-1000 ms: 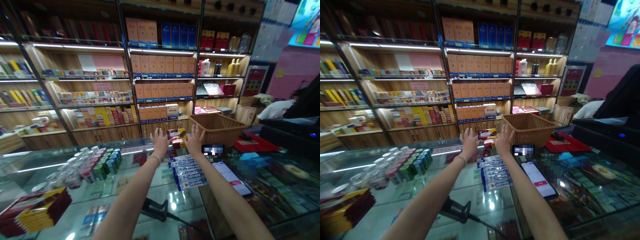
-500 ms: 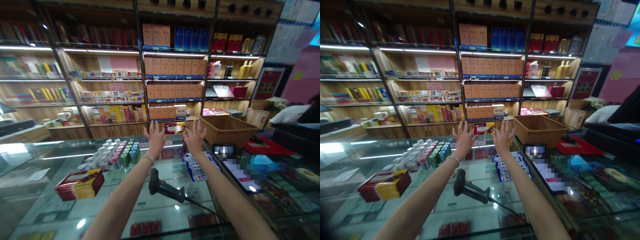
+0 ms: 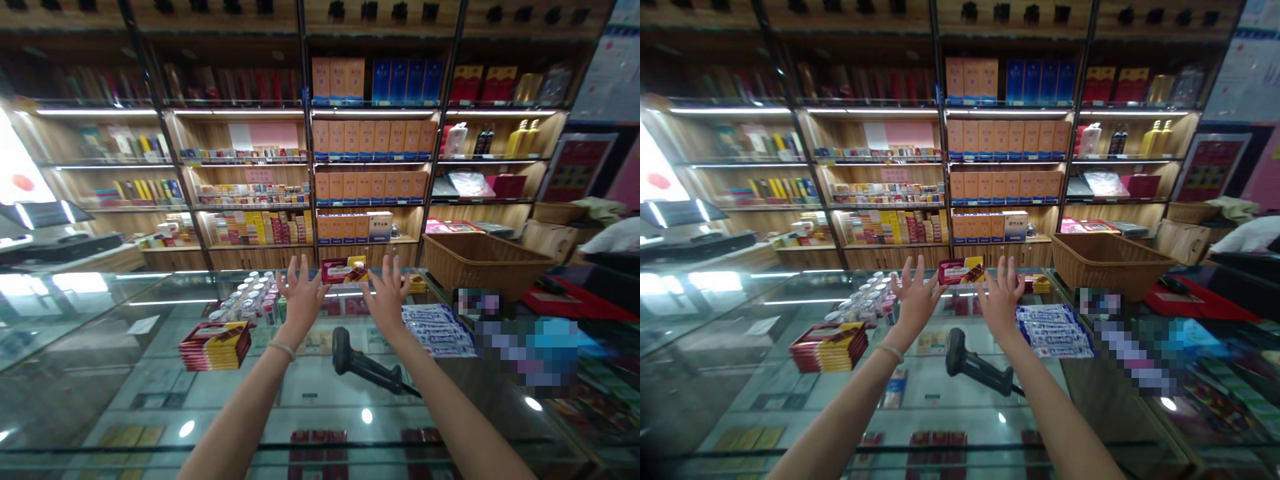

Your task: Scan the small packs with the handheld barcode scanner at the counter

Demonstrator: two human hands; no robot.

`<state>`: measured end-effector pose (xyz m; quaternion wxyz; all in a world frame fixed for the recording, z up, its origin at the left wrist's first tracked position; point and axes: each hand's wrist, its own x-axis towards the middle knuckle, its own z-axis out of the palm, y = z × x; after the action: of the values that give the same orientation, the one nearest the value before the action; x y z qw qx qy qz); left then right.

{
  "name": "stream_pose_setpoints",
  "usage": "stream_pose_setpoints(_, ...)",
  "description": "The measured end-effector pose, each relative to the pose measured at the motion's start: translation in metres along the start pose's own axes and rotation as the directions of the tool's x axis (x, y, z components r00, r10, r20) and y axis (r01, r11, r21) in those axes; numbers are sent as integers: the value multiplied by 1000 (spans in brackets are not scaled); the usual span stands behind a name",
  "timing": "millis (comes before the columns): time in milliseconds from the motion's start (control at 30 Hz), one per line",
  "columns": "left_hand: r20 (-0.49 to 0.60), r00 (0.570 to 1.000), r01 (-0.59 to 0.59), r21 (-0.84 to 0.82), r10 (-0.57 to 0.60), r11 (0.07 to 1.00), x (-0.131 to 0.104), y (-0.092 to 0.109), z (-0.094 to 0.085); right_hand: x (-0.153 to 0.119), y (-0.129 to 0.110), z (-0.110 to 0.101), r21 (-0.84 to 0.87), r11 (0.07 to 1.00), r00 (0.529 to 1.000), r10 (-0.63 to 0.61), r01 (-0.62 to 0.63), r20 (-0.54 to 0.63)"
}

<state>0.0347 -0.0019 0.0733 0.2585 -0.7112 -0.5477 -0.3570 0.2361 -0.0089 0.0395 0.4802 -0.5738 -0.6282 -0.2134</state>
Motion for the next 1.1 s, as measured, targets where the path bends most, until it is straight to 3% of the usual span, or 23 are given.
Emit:
stream_pose_setpoints(267, 1, 1000, 29, -17, -29, 999, -27, -13, 9, -26, -4, 15, 62, 998, 999, 17, -20, 50)
stream_pose_setpoints(400, 19, 999, 33, -11, -32, 999, -33, -14, 9, -31, -2, 20, 172, 980, 993, 90, -101, 74)
stream_pose_setpoints(633, 31, 999, 45, 0, -45, 999, -41, -18, 5, -35, -1, 19, 416, 877, 970, 212, -241, 116)
stream_pose_setpoints(833, 29, 1000, 11, 12, -11, 1000, -43, -17, 6, -33, 2, 19, 523, 792, 948, 287, -316, 138)
stream_pose_setpoints(1100, 24, 998, -56, -44, 57, 997, -45, -16, 6, -32, 5, 18, 580, 748, 946, 270, -323, 179)
